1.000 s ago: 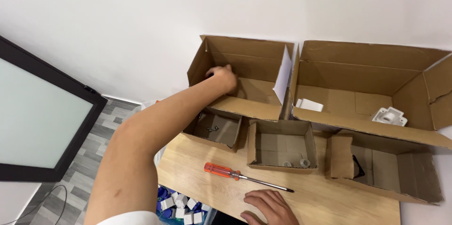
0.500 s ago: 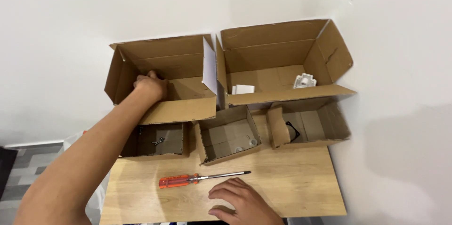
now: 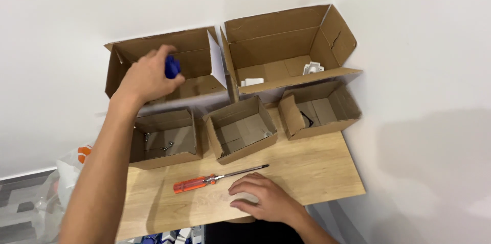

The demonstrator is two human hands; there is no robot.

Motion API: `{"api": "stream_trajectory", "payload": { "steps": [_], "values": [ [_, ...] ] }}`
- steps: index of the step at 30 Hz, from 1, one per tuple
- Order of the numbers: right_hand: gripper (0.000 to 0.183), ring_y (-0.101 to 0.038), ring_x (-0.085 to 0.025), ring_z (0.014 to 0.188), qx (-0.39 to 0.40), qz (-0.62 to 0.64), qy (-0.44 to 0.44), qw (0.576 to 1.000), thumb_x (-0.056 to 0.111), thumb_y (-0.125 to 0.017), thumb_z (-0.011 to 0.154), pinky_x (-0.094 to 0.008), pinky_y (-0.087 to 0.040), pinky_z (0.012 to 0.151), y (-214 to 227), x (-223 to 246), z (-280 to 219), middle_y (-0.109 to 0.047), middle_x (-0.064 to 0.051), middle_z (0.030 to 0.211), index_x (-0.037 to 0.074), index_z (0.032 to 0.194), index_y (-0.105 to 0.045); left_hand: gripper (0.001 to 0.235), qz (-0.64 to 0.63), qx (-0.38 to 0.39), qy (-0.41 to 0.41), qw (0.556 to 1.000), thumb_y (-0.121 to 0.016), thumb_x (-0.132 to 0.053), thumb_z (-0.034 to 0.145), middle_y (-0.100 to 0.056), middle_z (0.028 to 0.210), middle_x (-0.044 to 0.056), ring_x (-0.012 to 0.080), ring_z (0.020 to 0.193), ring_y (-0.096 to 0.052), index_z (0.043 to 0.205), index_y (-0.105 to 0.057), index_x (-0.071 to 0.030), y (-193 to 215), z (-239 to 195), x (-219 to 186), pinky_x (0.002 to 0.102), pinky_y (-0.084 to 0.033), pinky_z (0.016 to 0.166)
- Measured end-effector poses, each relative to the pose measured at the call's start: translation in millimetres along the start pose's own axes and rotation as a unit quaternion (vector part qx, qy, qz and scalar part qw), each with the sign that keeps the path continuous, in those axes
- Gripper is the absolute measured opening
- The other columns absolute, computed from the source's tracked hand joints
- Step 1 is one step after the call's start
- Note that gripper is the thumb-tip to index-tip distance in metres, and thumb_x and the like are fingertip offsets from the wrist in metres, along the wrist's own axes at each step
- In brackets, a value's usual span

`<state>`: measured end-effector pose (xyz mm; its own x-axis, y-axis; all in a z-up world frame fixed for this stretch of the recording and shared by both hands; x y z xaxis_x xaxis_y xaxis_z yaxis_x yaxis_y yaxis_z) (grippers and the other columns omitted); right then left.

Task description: Assembling blue and white electrical components using a screwdriver and screws on a wooden workbench.

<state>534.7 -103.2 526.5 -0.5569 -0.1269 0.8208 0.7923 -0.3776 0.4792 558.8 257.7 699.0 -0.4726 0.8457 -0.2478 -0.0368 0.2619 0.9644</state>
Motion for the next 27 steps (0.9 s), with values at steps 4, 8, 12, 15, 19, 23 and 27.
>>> {"api": "stream_trajectory", "payload": {
  "steps": [4,8,12,15,19,23,27],
  "values": [
    [0.013,-0.079,-0.023,0.099,-0.058,0.027,0.049,0.997,0.014,-0.085,0.098,-0.035,-0.061,0.093,13,15,0,-0.083,-0.007,0.109,0.007,0.108,-0.08,0.043,-0.149,-0.19,-0.163,0.957,-0.075,-0.018,0.096,-0.066,0.13,0.016,0.0348,0.116,-0.063,0.135,-0.062,-0.006,24,-86,-24,0.046,-0.047,0.101],
    [0.012,-0.081,-0.019,0.101,-0.086,0.001,0.011,0.996,0.016,-0.083,0.097,-0.032,-0.065,0.098,64,24,-6,-0.085,-0.006,0.11,0.009,0.107,-0.084,0.044,-0.328,-0.207,-0.268,0.882,-0.075,-0.007,0.099,-0.056,0.147,0.022,0.0322,0.126,-0.057,0.133,-0.047,-0.009,1,-161,-34,0.041,-0.051,0.106],
    [0.017,-0.078,-0.017,0.111,-0.19,-0.091,-0.068,0.975,0.01,-0.081,0.096,-0.033,-0.06,0.107,143,32,-4,-0.083,-0.006,0.116,0.009,0.114,-0.079,0.044,-0.444,-0.14,-0.306,0.83,-0.079,-0.002,0.093,-0.058,0.153,0.027,0.0344,0.128,-0.074,0.116,-0.043,-0.013,-56,-209,-38,0.042,-0.066,0.109],
    [0.024,-0.073,-0.024,0.12,-0.13,-0.271,-0.092,0.949,0.017,-0.074,0.104,-0.039,-0.053,0.111,191,46,25,-0.078,-0.012,0.129,0.003,0.124,-0.077,0.043,-0.49,-0.078,-0.273,0.824,-0.08,0.001,0.091,-0.057,0.154,0.022,0.0357,0.134,-0.07,0.117,-0.048,-0.011,-120,-225,-37,0.041,-0.077,0.102],
    [0.032,-0.073,-0.027,0.107,-0.015,-0.343,-0.276,0.898,0.03,-0.061,0.109,-0.043,-0.053,0.096,223,18,56,-0.081,-0.006,0.125,0.011,0.129,-0.076,0.041,-0.541,-0.03,-0.173,0.823,-0.084,-0.008,0.088,-0.067,0.148,0.019,0.0371,0.14,-0.067,0.11,-0.049,-0.013,-169,-243,-51,0.049,-0.068,0.113],
    [0.033,-0.071,-0.03,0.115,0.117,-0.389,-0.409,0.818,0.027,-0.06,0.101,-0.04,-0.051,0.1,219,-1,84,-0.082,-0.003,0.125,0.02,0.128,-0.078,0.056,-0.511,-0.067,-0.183,0.837,-0.093,-0.011,0.086,-0.072,0.138,0.013,0.0279,0.131,-0.073,0.128,-0.055,-0.011,-197,-247,-54,0.039,-0.056,0.114],
    [0.048,-0.071,-0.033,0.11,0.175,-0.378,-0.477,0.774,0.005,-0.052,0.086,-0.044,-0.053,0.09,209,-12,101,-0.084,-0.009,0.116,0.017,0.126,-0.075,0.044,-0.441,-0.1,-0.2,0.869,-0.09,-0.022,0.092,-0.062,0.126,0.01,0.028,0.121,-0.066,0.126,-0.065,-0.009,-213,-247,-59,0.037,-0.051,0.109]
  ]
}}
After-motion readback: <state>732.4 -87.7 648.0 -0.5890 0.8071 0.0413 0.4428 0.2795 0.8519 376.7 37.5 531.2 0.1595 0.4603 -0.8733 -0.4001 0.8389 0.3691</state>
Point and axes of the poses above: each hand's wrist, its own z-axis towards the middle knuckle, its own y-axis out of the back of the hand, x = y × z, the point moved 1 cm from there along z, towards the middle knuckle
